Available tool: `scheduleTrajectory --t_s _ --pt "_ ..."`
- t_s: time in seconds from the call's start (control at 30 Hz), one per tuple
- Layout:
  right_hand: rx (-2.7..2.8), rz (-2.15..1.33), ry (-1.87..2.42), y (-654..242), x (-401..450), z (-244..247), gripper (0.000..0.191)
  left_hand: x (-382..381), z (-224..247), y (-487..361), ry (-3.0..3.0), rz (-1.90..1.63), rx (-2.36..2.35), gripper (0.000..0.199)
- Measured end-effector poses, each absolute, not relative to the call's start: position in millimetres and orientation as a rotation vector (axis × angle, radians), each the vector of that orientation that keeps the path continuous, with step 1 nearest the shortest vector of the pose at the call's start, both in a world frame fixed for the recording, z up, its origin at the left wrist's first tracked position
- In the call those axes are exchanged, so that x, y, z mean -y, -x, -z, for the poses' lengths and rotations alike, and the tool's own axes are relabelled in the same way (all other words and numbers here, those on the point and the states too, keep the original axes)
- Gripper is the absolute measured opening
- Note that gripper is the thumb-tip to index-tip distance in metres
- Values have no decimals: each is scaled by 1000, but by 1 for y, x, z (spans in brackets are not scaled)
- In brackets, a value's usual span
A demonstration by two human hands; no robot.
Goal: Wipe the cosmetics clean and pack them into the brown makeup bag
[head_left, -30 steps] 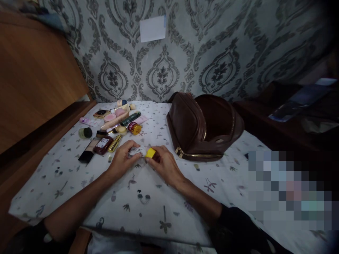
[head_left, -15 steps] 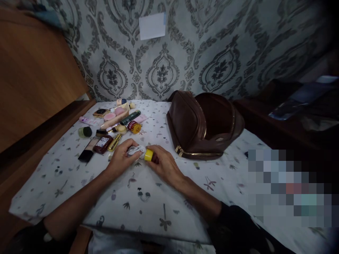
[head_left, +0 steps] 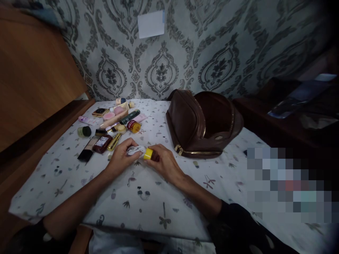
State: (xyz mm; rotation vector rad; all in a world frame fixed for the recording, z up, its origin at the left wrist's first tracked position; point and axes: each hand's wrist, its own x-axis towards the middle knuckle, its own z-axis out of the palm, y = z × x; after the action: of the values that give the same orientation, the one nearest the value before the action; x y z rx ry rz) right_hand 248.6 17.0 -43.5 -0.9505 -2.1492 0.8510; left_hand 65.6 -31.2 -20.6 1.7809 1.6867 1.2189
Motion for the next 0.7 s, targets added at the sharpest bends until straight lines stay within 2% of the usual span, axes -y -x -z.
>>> scheduleTrajectory --t_s 0.13,0.33,0.5,0.63,0.7 --pt "2180 -852 898 -249 -14 42 41 31 19 -65 -1770 -1219 -1682 18" --pt "2232 -872 832 -249 -14 42 41 29 20 -62 -1752 -1214 -1682 19" --pt "2135 -952 923 -247 -16 43 58 28 24 -60 -1747 -1182 -1659 19" --pt "2192 -951 941 -249 -20 39 31 28 23 -61 -1749 -1187 -1659 19" --pt "2215 -946 923 -250 -20 36 27 29 21 -62 -1764 -1191 -1665 18"
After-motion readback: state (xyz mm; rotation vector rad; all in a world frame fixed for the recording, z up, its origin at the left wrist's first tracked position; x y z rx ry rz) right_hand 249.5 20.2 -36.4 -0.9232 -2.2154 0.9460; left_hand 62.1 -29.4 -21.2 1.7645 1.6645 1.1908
